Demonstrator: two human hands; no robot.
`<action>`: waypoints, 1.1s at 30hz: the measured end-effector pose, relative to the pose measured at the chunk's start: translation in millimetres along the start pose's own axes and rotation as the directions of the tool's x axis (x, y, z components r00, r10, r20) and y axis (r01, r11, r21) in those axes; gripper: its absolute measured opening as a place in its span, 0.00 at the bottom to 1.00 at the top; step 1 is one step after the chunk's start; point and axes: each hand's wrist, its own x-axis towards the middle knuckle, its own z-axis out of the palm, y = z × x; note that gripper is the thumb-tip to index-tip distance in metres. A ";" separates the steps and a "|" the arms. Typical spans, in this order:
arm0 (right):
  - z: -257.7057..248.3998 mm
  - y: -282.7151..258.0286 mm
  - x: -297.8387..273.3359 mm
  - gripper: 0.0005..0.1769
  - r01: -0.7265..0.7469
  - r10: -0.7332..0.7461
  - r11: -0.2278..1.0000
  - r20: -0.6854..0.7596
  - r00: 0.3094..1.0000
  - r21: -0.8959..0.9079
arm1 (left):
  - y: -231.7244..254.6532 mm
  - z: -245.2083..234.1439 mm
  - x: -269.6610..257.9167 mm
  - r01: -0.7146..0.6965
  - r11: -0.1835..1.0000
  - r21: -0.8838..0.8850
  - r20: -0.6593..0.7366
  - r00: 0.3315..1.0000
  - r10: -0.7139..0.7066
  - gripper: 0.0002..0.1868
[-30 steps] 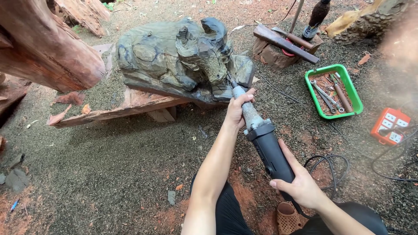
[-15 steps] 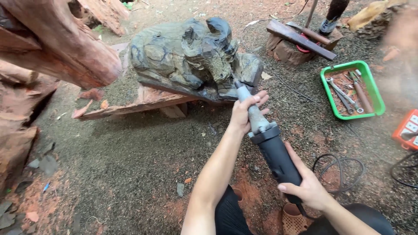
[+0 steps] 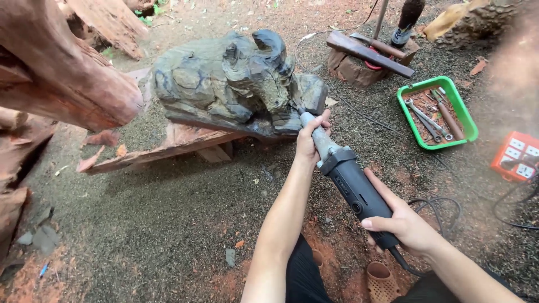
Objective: Using a power rotary tool to carve details into a wooden sculpture of a water buffalo.
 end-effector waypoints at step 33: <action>4.9 19.9 11.4 0.64 0.155 -0.158 0.986 -0.048 0.986 -0.062 | 12.8 -27.0 9.9 0.138 0.978 0.157 0.126 0.979 -0.159 0.17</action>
